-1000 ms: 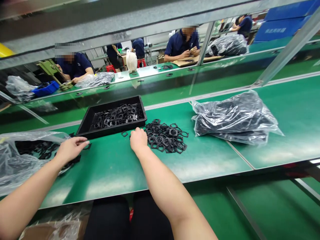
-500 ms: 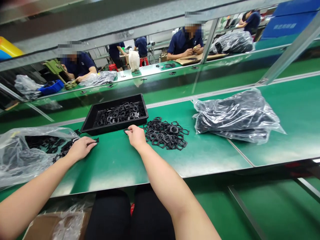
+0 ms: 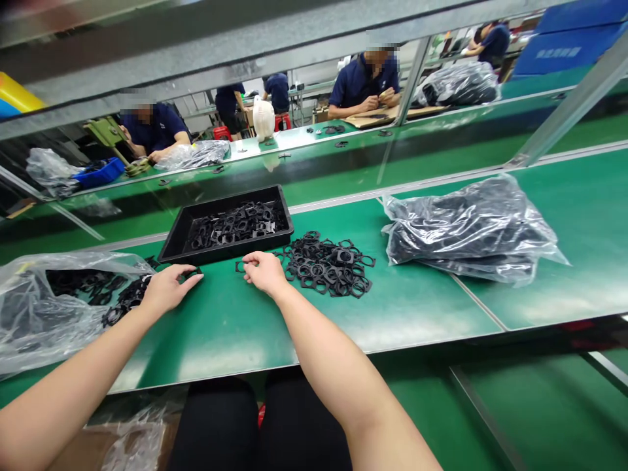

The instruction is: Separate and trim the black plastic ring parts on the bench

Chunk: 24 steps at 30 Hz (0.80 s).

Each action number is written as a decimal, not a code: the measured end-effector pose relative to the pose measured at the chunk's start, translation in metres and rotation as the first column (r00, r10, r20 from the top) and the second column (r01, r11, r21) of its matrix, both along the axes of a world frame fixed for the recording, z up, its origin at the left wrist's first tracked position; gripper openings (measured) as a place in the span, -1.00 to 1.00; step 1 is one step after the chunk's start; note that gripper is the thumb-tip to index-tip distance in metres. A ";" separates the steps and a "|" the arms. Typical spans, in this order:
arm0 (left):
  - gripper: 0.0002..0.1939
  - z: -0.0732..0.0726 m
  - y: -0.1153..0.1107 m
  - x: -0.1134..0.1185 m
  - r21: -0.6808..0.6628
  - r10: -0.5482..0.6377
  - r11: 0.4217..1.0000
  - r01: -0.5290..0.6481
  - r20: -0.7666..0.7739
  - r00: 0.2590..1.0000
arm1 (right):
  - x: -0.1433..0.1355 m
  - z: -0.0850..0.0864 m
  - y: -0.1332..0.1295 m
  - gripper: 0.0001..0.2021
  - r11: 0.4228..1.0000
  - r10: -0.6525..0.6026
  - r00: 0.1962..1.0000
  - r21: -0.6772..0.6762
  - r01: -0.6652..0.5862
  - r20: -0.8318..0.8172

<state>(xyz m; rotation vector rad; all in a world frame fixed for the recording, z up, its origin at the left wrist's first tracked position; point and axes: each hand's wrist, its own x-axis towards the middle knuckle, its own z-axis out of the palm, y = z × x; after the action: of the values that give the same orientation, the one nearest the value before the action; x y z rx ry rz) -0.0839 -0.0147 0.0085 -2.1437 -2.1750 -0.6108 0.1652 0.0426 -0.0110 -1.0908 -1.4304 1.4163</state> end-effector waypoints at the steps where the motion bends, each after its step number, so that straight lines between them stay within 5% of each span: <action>1: -0.54 0.000 0.001 0.010 0.040 0.021 0.999 -0.026 0.107 0.994 | -0.001 0.000 -0.001 -0.82 1.000 0.012 0.999 -0.028 -0.014 -0.044; 5: -0.52 -0.004 0.010 0.062 0.194 -0.087 0.981 -0.012 0.492 0.866 | -0.003 0.003 -0.001 -0.85 0.990 -0.009 0.977 -0.143 -0.022 -0.211; 9: -0.54 -0.012 0.019 0.096 0.339 -0.257 0.935 0.102 0.452 0.854 | 0.002 0.006 0.001 -0.80 0.969 -0.086 0.929 -0.246 -0.005 -0.359; 15: -0.51 -0.026 0.025 0.088 0.419 -0.430 0.863 0.284 0.313 0.847 | 0.007 0.006 0.003 -0.67 0.963 -0.059 0.914 -0.263 -0.054 -0.402; 24: -0.49 -0.022 0.025 0.079 0.410 -0.450 0.847 0.338 0.216 0.866 | 0.004 0.006 0.001 -0.65 0.971 -0.004 0.941 -0.226 -0.077 -0.339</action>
<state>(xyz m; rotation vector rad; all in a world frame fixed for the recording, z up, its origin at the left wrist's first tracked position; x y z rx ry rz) -0.0049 0.0101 -0.0131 -2.4192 -1.5354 -1.3344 0.1689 0.0435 -0.0054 -0.9098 -1.0607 1.7400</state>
